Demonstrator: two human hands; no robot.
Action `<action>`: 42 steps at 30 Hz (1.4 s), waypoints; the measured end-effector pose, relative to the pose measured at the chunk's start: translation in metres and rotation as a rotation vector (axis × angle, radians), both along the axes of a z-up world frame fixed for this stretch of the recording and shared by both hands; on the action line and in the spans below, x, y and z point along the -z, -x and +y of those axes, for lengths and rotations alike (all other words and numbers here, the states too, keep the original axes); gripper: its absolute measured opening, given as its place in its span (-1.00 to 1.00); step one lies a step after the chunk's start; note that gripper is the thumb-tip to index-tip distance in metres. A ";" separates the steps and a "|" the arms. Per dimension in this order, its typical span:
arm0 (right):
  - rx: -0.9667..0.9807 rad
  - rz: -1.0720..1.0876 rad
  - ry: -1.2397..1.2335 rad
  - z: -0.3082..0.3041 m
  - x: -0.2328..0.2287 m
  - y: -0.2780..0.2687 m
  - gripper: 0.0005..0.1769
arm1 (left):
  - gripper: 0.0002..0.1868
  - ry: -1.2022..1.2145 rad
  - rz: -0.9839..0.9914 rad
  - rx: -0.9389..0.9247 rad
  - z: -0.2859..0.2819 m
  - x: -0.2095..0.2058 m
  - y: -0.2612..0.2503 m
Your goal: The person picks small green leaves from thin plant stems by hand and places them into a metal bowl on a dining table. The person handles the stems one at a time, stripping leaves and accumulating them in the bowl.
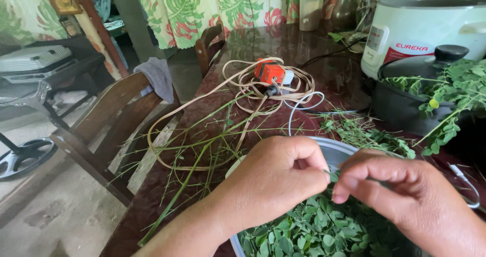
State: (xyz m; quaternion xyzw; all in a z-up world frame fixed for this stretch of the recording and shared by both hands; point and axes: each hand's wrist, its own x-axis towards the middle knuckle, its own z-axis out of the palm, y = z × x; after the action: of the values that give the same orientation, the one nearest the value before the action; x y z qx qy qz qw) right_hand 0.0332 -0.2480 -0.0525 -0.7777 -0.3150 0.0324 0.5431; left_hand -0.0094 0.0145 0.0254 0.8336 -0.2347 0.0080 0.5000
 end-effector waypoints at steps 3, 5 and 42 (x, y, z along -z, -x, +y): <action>0.095 -0.007 -0.042 -0.005 -0.002 -0.001 -0.84 | -0.82 0.030 -0.007 0.018 0.001 0.001 -0.003; 0.183 -0.010 -0.090 -0.005 -0.008 -0.007 -0.82 | -0.81 -0.076 0.008 0.006 0.002 0.004 -0.003; 0.000 0.593 -0.389 0.035 -0.007 -0.052 -0.81 | -0.64 0.081 0.032 -0.152 0.011 0.003 -0.014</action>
State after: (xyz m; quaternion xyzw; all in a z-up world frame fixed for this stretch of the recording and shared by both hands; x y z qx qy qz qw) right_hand 0.0850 -0.2129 -0.0454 -0.6165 -0.1439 0.1960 0.7489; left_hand 0.0044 0.0259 0.0223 0.8279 -0.1623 0.0421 0.5352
